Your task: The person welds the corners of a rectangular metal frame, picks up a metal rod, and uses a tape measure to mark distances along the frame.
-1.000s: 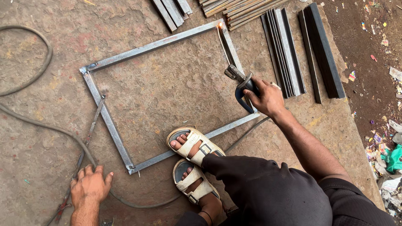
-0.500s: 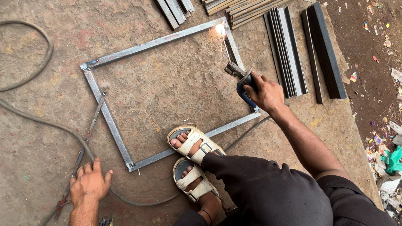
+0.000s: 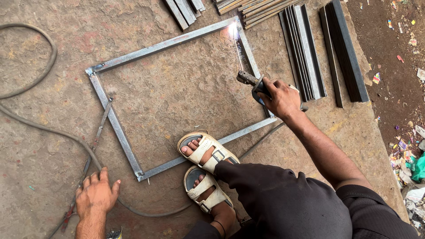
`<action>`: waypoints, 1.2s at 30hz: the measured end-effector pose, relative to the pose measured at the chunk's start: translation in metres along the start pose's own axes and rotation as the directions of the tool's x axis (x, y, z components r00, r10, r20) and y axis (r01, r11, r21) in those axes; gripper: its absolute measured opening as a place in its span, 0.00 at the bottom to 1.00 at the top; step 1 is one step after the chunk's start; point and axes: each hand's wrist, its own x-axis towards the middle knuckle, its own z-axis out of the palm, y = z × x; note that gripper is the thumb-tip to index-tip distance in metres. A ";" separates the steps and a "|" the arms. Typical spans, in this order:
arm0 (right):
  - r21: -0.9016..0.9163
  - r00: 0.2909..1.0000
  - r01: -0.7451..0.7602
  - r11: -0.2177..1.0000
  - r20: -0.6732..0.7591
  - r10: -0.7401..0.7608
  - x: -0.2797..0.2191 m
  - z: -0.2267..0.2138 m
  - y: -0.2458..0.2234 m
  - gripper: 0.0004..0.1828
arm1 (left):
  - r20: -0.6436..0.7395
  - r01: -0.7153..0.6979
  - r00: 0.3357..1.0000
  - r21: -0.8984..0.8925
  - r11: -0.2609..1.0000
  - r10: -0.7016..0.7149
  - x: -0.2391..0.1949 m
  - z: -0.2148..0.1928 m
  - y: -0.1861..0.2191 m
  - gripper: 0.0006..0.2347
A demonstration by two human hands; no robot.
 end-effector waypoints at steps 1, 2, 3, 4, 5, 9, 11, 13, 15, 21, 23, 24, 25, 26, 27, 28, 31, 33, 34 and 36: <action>0.001 1.000 0.000 1.000 0.000 0.000 -0.001 -0.001 0.000 0.33 | 0.000 0.001 1.000 0.001 1.000 -0.001 0.000 0.000 0.000 0.32; 0.009 1.000 0.010 1.000 -0.025 -0.010 -0.002 -0.002 -0.001 0.34 | -0.011 0.001 1.000 -0.003 1.000 -0.001 0.001 0.001 0.000 0.32; 0.017 0.999 0.020 1.000 -0.050 -0.019 -0.003 -0.003 -0.001 0.34 | -0.021 0.001 1.000 -0.007 1.000 -0.001 0.002 0.002 0.000 0.32; 0.020 0.998 0.027 0.999 -0.051 -0.026 -0.005 -0.004 0.000 0.34 | -0.019 0.008 1.000 -0.008 1.000 -0.008 0.002 0.003 -0.001 0.32; 0.082 0.993 0.050 0.995 -0.108 -0.041 -0.009 -0.007 0.005 0.33 | -0.049 -0.005 0.999 -0.018 1.000 0.004 0.005 0.003 -0.003 0.31; 0.210 0.851 0.268 0.940 -0.510 -0.129 -0.040 -0.013 0.029 0.31 | -0.137 -0.013 0.991 -0.024 1.000 0.010 0.007 -0.001 -0.004 0.28; 0.282 0.941 0.102 0.954 -0.337 -0.001 -0.045 -0.012 0.041 0.33 | -0.163 -0.010 0.987 -0.032 0.999 0.004 0.003 -0.012 -0.002 0.28; 0.284 0.985 -0.134 0.949 -0.067 0.159 -0.059 -0.003 0.067 0.35 | -0.167 -0.019 0.986 -0.044 0.999 0.012 -0.008 -0.017 0.008 0.28; 0.266 0.972 -0.227 0.937 0.005 0.234 -0.080 0.017 0.100 0.34 | -0.249 -0.060 0.967 -0.006 0.998 0.056 -0.022 -0.017 0.011 0.27; 0.422 0.867 -0.343 0.839 -0.202 0.456 -0.177 0.113 0.202 0.34 | -0.193 -0.026 0.981 -0.075 0.997 0.011 -0.040 -0.017 -0.004 0.30; 0.402 0.782 -0.476 0.782 -0.212 0.586 -0.204 0.137 0.222 0.35 | -0.182 0.013 0.983 -0.089 0.996 -0.029 -0.049 -0.014 -0.011 0.28; 0.413 0.768 -0.493 0.766 -0.207 0.606 -0.214 0.145 0.229 0.35 | -0.174 0.056 0.982 -0.115 0.992 -0.075 -0.051 -0.013 -0.014 0.27; 0.388 0.741 -0.569 0.725 -0.141 0.657 -0.223 0.151 0.234 0.36 | -0.188 0.043 0.980 -0.096 0.994 -0.060 -0.054 -0.011 -0.016 0.27; 0.358 0.703 -0.642 0.678 -0.079 0.707 -0.232 0.155 0.237 0.38 | -0.172 0.075 0.981 -0.077 0.994 -0.087 -0.055 -0.010 -0.019 0.28; 0.368 0.682 -0.659 0.656 -0.075 0.728 -0.235 0.159 0.238 0.38 | -0.157 0.108 0.981 -0.057 0.993 -0.116 -0.056 -0.009 -0.022 0.28; 0.311 0.619 -0.756 0.576 0.051 0.784 -0.238 0.162 0.242 0.40 | -0.185 0.105 0.976 -0.054 0.993 -0.113 -0.057 -0.007 -0.025 0.29; 0.207 0.496 -0.866 0.454 0.259 0.829 -0.254 0.169 0.243 0.41 | -0.227 0.100 0.968 -0.040 0.994 -0.106 -0.056 -0.002 -0.030 0.29; 0.165 0.471 -0.882 0.441 0.344 0.812 -0.255 0.174 0.240 0.39 | -0.228 0.116 0.966 -0.038 0.993 -0.121 -0.057 0.002 -0.033 0.29; 0.128 0.490 -0.871 0.475 0.307 0.816 -0.256 0.176 0.239 0.42 | -0.246 0.108 0.963 -0.037 0.993 -0.114 -0.059 0.005 -0.035 0.30; 0.086 0.510 -0.857 0.507 0.276 0.815 -0.259 0.181 0.239 0.47 | -0.259 0.101 0.960 -0.030 0.994 -0.105 -0.059 0.006 -0.039 0.30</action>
